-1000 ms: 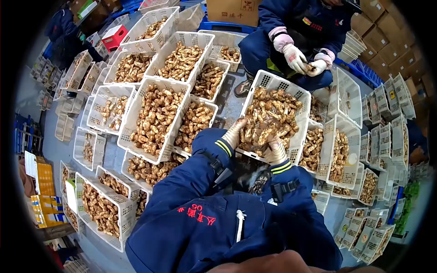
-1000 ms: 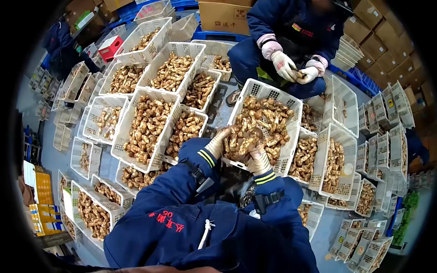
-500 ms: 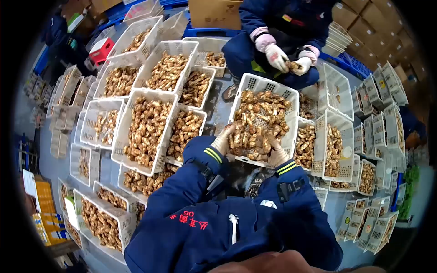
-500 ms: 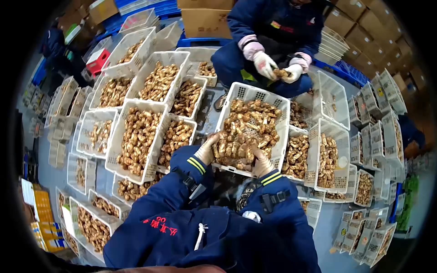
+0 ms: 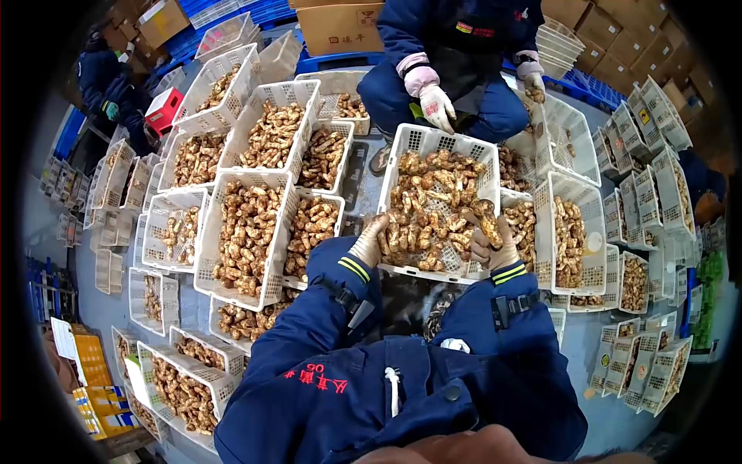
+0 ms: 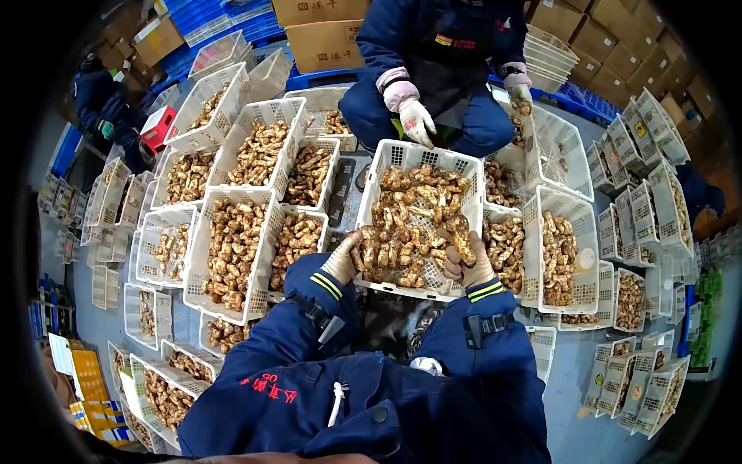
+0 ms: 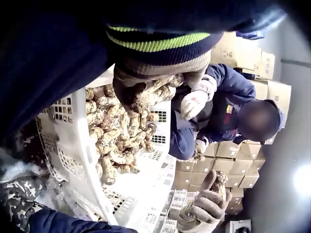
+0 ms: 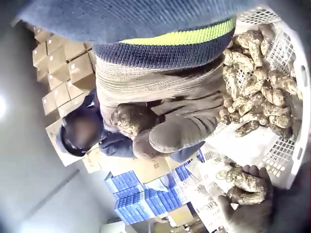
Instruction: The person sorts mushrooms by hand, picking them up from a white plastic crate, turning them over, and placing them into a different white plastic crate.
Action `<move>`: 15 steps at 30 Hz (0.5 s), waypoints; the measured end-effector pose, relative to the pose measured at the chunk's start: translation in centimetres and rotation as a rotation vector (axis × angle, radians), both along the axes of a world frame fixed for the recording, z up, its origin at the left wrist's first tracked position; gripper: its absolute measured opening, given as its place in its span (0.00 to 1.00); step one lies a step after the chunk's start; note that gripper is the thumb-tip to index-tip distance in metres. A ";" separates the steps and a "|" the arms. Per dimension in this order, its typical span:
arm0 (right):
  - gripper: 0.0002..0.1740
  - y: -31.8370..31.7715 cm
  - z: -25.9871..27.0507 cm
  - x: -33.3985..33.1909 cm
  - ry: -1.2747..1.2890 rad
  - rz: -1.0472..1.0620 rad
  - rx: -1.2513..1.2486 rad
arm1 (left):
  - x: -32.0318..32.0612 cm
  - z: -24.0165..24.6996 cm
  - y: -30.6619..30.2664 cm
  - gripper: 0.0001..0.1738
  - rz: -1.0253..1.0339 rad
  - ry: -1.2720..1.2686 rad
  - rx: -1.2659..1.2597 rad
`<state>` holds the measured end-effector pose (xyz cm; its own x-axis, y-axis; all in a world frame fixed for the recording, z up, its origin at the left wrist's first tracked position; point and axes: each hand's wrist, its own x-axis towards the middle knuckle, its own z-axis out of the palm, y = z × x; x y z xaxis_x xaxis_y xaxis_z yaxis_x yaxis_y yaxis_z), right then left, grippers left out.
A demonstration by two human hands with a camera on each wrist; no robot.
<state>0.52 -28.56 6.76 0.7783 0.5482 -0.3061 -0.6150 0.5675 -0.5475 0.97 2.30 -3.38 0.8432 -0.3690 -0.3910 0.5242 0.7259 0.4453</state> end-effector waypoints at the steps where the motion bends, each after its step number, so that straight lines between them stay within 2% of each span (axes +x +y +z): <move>1: 0.48 0.5 -0.3 0.2 -0.033 -0.002 -0.029 | -0.1 0.2 0.0 0.30 0.007 -0.019 -0.005; 2: 0.47 0.9 -0.4 0.4 -0.063 -0.020 -0.117 | -0.1 0.3 0.0 0.29 0.011 -0.022 0.008; 3: 0.41 1.0 -1.2 0.7 -0.150 -0.003 -0.145 | -0.3 1.1 -0.1 0.29 0.013 -0.024 0.020; 5: 0.38 -0.6 -3.4 2.9 -0.334 0.269 -0.562 | -0.3 1.5 -0.2 0.29 0.013 -0.021 0.033; 6: 0.39 0.9 -1.9 2.9 -0.524 0.163 -0.917 | -0.2 1.3 -0.2 0.29 0.011 -0.016 0.035; 7: 0.46 1.5 -0.7 3.3 -0.638 0.183 -1.299 | -0.2 1.3 -0.2 0.29 0.009 -0.012 0.037; 9: 0.49 0.9 -3.3 4.6 -0.577 0.180 -1.475 | -0.3 1.3 -0.3 0.29 0.008 -0.020 0.027; 10: 0.50 -0.2 -6.4 5.7 -0.583 0.129 -1.382 | -0.3 1.3 -0.2 0.28 0.011 -0.026 0.022; 11: 0.50 -0.2 -5.7 5.9 -0.551 0.137 -1.393 | -0.3 1.3 -0.2 0.28 0.015 -0.032 0.018; 12: 0.49 -0.3 -5.8 6.2 -0.560 0.088 -1.439 | -0.5 1.9 -0.1 0.28 0.008 0.050 0.001; 15: 0.43 -0.4 -6.2 6.9 -0.619 -0.079 -1.575 | -0.3 1.9 -0.1 0.28 0.006 0.073 0.006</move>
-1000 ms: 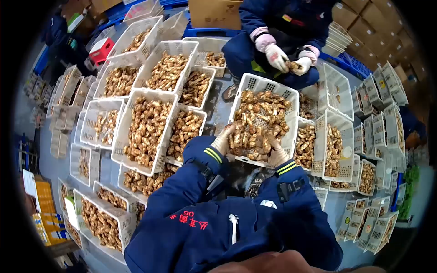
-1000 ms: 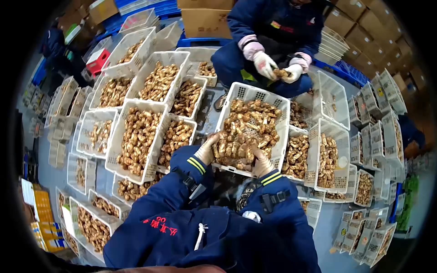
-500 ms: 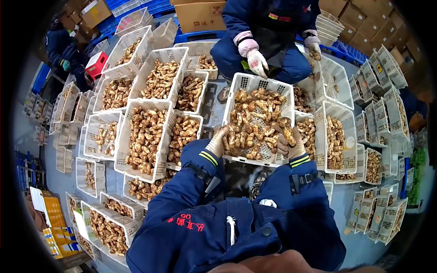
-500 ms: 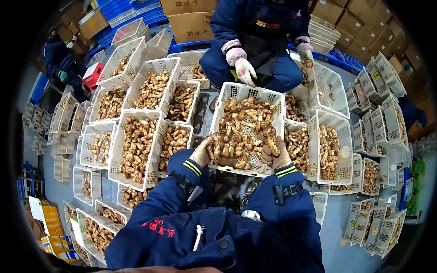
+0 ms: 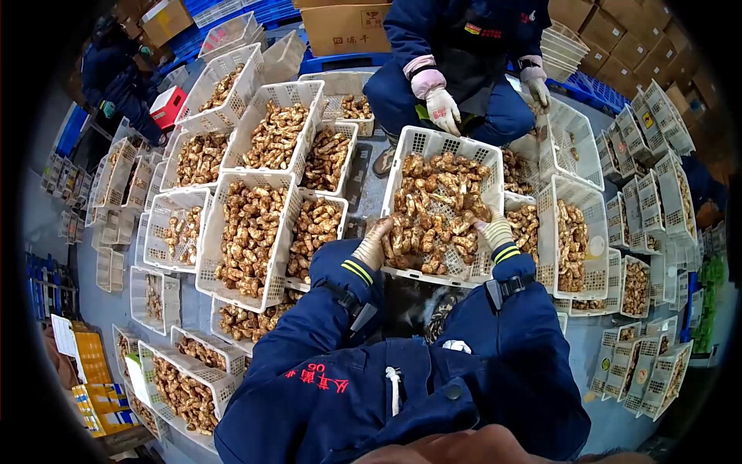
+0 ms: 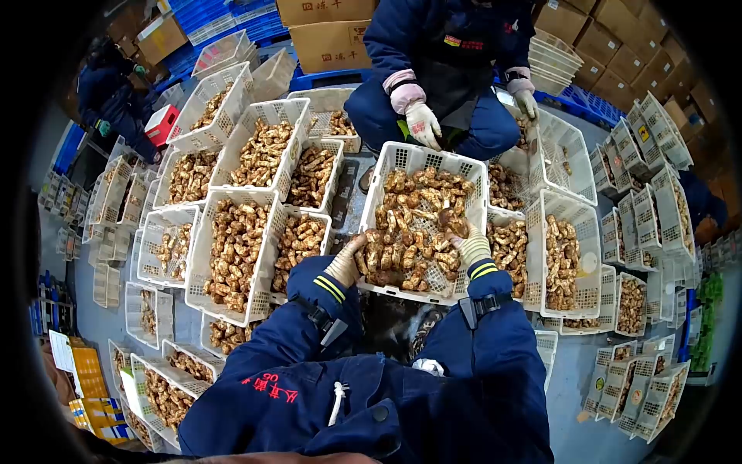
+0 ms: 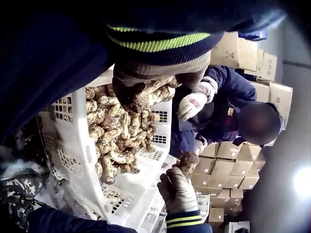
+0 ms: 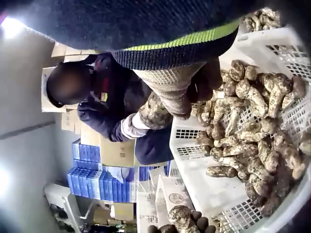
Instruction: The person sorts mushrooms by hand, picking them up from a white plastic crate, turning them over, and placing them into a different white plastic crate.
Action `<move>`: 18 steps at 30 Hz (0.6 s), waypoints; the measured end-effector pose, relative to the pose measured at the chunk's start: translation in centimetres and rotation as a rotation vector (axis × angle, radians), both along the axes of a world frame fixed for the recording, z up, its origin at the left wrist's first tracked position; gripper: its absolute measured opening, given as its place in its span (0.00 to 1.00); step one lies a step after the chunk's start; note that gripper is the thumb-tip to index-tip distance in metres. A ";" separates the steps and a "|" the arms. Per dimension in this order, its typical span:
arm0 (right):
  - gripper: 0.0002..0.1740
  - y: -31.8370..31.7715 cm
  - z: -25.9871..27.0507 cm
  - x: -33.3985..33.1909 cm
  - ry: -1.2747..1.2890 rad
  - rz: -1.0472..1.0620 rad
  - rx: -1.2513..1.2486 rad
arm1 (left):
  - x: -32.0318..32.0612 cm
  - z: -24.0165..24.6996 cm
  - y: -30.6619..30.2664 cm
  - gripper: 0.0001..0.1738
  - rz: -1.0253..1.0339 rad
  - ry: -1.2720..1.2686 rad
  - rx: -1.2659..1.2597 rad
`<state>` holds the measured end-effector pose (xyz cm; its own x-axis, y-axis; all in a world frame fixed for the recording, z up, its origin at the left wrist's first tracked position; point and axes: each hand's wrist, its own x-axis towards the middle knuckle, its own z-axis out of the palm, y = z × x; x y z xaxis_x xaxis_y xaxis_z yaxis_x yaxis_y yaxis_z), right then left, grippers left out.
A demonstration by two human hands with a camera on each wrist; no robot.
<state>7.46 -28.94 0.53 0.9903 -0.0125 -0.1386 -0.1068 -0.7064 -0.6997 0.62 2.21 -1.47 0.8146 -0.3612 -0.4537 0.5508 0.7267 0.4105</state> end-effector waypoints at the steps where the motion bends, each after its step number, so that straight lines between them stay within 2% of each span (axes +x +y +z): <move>1: 0.43 -0.2 -0.1 0.2 -0.010 -0.006 0.012 | 0.1 -0.4 0.0 0.28 -0.010 -0.018 -0.048; 3: 0.41 -1.0 -1.1 0.7 -0.041 -0.034 -0.023 | 0.3 -1.9 0.0 0.28 0.003 -0.054 -0.006; 5: 0.39 -2.4 -5.3 2.3 -0.090 -0.070 -0.116 | 0.6 -2.7 0.0 0.28 0.013 -0.090 0.051; 6: 0.32 -2.7 -6.6 2.5 -0.090 -0.095 0.100 | 0.9 -4.1 0.1 0.28 0.022 -0.117 0.088; 7: 0.31 -2.2 -5.3 2.3 0.076 -0.133 0.359 | 0.9 -4.3 0.1 0.28 0.016 -0.132 0.065; 8: 0.31 -1.5 -4.1 1.8 0.133 -0.230 0.458 | 0.9 -4.6 0.1 0.28 0.010 -0.147 0.043; 9: 0.32 0.0 -1.6 1.0 0.182 -0.335 0.557 | 0.6 -3.5 0.0 0.28 0.032 -0.044 0.045; 10: 0.37 -1.7 -4.3 2.5 0.343 -0.201 0.682 | 0.6 -3.7 0.0 0.27 0.030 -0.091 0.048; 12: 0.30 -0.7 -4.2 1.8 0.195 -0.272 0.543 | 0.6 -3.4 -0.1 0.26 0.067 -0.084 0.095; 15: 0.42 -3.1 -12.0 3.7 0.021 -0.211 0.172 | 0.8 -4.0 0.0 0.25 0.045 -0.072 0.091; 16: 0.44 -2.8 -12.8 4.1 -0.162 -0.163 0.011 | 0.8 -4.2 0.0 0.25 0.048 -0.063 0.090; 17: 0.44 -3.4 -13.3 3.9 -0.109 -0.182 -0.035 | 0.8 -4.4 0.0 0.25 0.051 -0.056 0.090; 18: 0.44 -1.9 -8.5 2.4 -0.057 -0.200 -0.080 | 0.9 -4.6 0.0 0.25 0.055 -0.050 0.090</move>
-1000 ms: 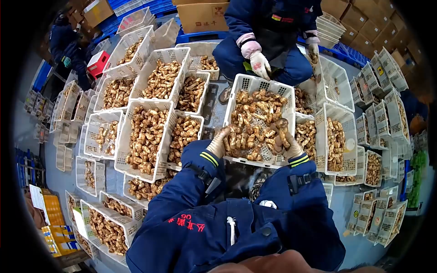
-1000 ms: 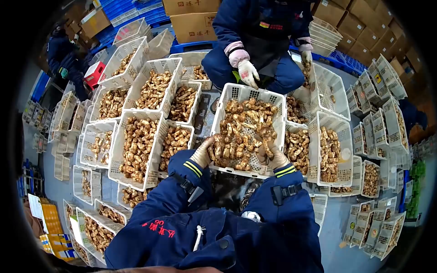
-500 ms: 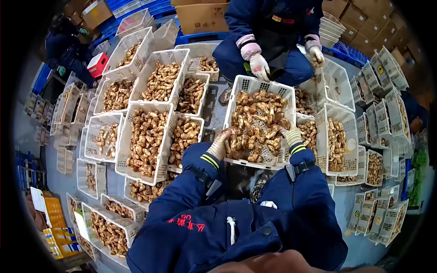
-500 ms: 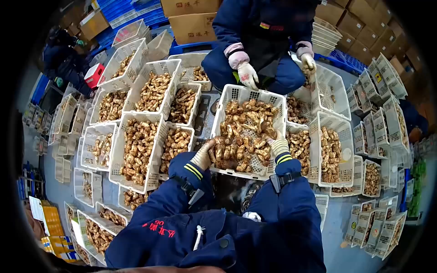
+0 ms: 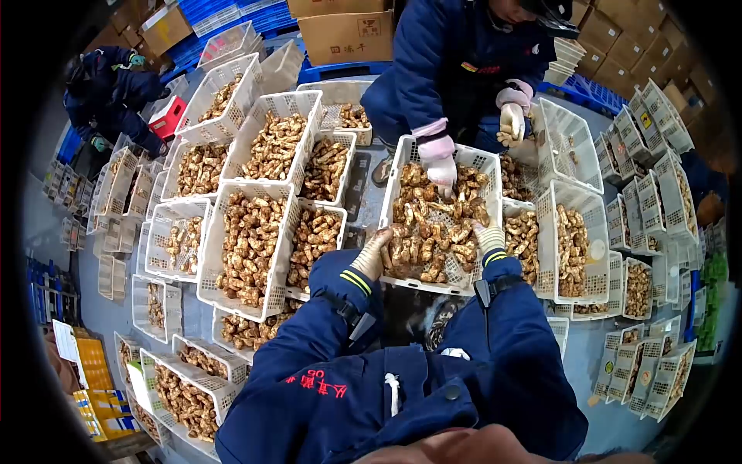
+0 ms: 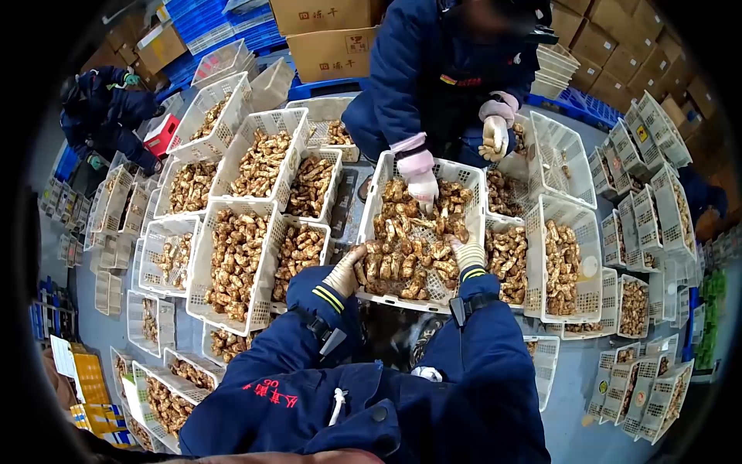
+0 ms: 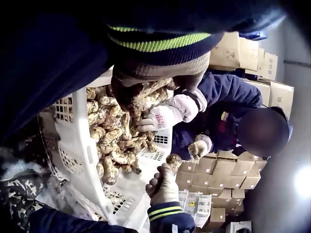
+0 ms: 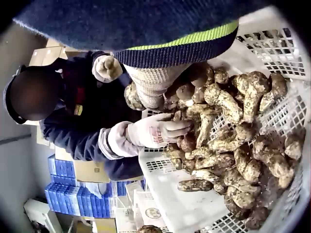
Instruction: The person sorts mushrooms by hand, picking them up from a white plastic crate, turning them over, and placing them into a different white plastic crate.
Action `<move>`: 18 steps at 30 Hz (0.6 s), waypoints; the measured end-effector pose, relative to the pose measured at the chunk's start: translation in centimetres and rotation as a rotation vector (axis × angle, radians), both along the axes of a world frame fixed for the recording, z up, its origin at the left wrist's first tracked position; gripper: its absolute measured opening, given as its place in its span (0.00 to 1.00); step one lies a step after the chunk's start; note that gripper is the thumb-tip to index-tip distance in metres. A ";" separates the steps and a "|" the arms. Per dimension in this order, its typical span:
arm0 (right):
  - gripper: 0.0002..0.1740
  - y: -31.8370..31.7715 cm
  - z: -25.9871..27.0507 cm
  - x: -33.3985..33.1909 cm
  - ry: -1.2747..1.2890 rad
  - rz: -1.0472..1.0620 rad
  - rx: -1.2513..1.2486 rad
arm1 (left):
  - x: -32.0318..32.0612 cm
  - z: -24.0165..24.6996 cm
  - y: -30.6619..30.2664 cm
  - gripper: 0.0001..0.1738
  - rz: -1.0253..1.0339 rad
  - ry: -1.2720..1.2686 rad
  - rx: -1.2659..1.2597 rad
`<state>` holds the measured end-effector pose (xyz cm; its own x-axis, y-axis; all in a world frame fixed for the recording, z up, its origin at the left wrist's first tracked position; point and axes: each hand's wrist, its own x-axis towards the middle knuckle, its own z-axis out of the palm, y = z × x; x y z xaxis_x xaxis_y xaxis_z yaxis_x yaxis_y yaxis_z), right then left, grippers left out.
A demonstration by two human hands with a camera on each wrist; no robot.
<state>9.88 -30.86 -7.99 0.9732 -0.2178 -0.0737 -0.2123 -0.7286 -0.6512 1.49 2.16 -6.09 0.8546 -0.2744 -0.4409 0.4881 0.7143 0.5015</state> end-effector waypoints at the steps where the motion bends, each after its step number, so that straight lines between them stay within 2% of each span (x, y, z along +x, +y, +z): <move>1: 0.44 1.1 3.3 -0.9 0.055 -0.021 -0.039 | 0.0 0.2 -0.1 0.26 -0.013 -0.014 -0.020; 5: 0.41 0.6 2.0 -0.8 0.008 -0.057 -0.079 | 0.0 0.3 0.0 0.27 -0.050 -0.023 -0.037; 8: 0.39 -1.1 -2.6 0.0 -0.117 -0.052 0.032 | 0.0 0.4 0.0 0.27 -0.067 -0.005 -0.032; 11: 0.34 -0.1 -0.9 -0.4 -0.168 -0.055 0.304 | -0.2 1.6 0.0 0.26 -0.078 0.015 -0.024; 13: 0.33 -0.3 -1.9 -0.2 -0.208 -0.042 0.532 | -0.2 1.8 0.1 0.26 -0.071 -0.007 0.013; 17: 0.35 -0.8 -3.0 0.0 -0.206 -0.065 0.507 | -0.2 1.8 0.0 0.26 -0.069 -0.016 0.008; 18: 0.36 -0.5 -1.5 -0.5 -0.201 -0.088 0.451 | -0.2 1.8 0.0 0.26 -0.065 -0.012 0.015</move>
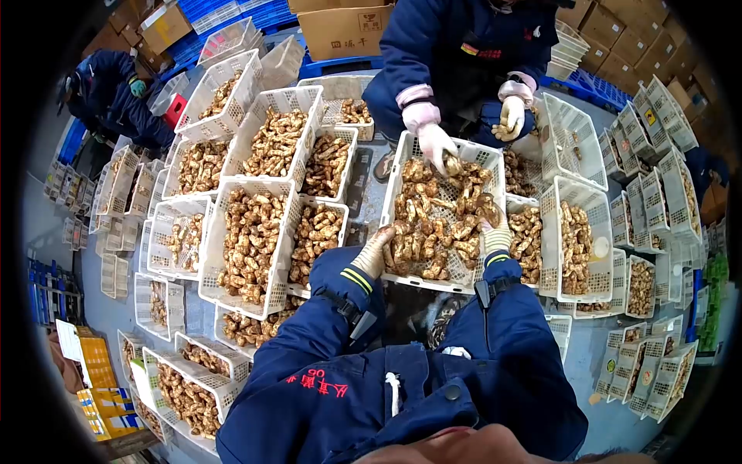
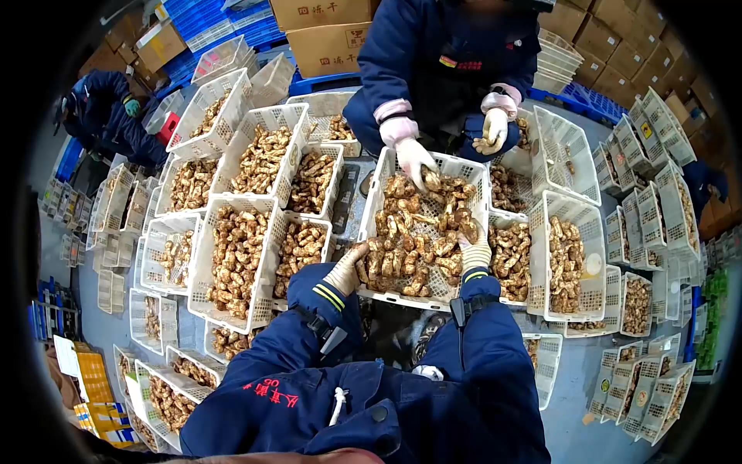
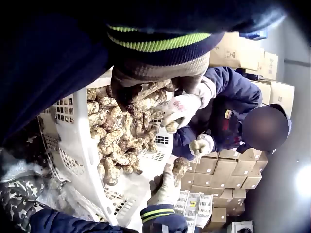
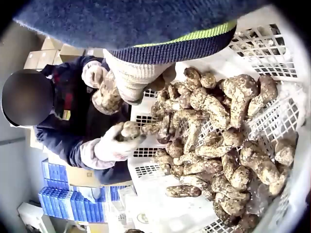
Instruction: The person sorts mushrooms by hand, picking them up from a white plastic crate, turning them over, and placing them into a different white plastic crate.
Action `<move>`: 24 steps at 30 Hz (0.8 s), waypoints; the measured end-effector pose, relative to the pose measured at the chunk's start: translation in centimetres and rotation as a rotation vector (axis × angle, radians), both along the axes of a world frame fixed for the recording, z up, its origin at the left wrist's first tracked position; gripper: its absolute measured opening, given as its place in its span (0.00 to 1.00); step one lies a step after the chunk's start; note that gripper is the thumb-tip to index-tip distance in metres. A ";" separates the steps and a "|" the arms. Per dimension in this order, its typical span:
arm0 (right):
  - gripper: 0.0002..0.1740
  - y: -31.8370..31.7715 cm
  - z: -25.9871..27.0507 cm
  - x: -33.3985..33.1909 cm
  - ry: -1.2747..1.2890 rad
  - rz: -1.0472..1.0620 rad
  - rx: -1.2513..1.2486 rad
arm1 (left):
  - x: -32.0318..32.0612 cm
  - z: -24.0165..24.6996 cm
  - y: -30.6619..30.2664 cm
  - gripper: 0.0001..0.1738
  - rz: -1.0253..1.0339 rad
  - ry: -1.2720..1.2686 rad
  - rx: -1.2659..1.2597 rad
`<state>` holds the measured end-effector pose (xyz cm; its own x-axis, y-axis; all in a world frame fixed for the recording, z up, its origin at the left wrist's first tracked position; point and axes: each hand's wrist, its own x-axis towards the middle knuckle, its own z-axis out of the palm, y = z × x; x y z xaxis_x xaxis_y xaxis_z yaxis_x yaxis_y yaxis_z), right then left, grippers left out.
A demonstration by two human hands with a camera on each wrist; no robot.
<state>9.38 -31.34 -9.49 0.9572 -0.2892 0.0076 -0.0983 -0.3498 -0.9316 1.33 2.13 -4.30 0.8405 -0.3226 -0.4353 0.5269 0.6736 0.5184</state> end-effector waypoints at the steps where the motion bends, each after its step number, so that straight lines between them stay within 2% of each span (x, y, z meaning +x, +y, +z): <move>1: 0.37 0.8 2.2 -0.7 0.012 -0.025 -0.053 | 0.1 0.0 0.0 0.26 0.005 0.003 0.007; 3: 0.42 1.8 4.9 -1.8 0.060 -0.076 -0.253 | 0.2 -0.3 0.0 0.26 0.002 0.013 -0.001; 4: 0.42 1.4 3.4 -1.7 0.042 -0.078 -0.238 | 0.3 -0.3 0.0 0.27 0.000 0.019 -0.005; 5: 0.43 0.2 -0.5 -0.9 0.024 -0.080 -0.221 | 0.3 -0.3 0.0 0.27 -0.006 0.011 -0.030; 8: 0.36 -1.1 -4.5 0.3 -0.017 0.071 0.090 | 0.1 0.0 0.0 0.27 -0.014 0.004 -0.075; 9: 0.33 -0.2 -1.3 -0.7 0.070 0.112 0.297 | 0.1 0.1 0.1 0.26 -0.012 0.010 -0.069; 11: 0.21 1.1 5.2 -2.1 0.284 0.153 0.647 | 0.1 -0.1 0.1 0.26 -0.010 0.057 -0.041; 12: 0.15 1.2 6.8 -2.3 0.361 0.031 0.631 | 0.1 -0.4 0.1 0.26 -0.003 0.018 -0.028; 14: 0.15 -2.3 7.4 -1.0 0.667 0.094 0.713 | 0.1 -0.6 0.2 0.25 0.001 -0.001 -0.002; 15: 0.19 -3.5 8.3 -0.2 0.656 0.039 0.581 | 0.7 -3.4 0.5 0.24 0.029 0.001 0.074; 16: 0.20 -5.3 7.4 1.8 0.559 -0.087 0.585 | 0.2 -1.4 0.1 0.23 0.024 0.014 0.008; 18: 0.30 -8.8 11.9 3.8 0.164 0.007 0.593 | 0.1 -1.1 -0.1 0.24 0.033 0.001 0.006; 20: 0.43 -11.6 13.2 6.7 0.024 -0.123 0.630 | -0.3 1.0 -0.4 0.22 0.027 -0.016 0.071; 22: 0.33 -11.4 14.8 7.5 0.079 -0.128 0.588 | -0.6 2.9 -0.6 0.21 0.017 -0.010 0.162; 24: 0.26 -8.5 15.1 6.5 0.212 -0.063 0.551 | -0.5 2.4 -0.9 0.17 0.053 0.024 0.192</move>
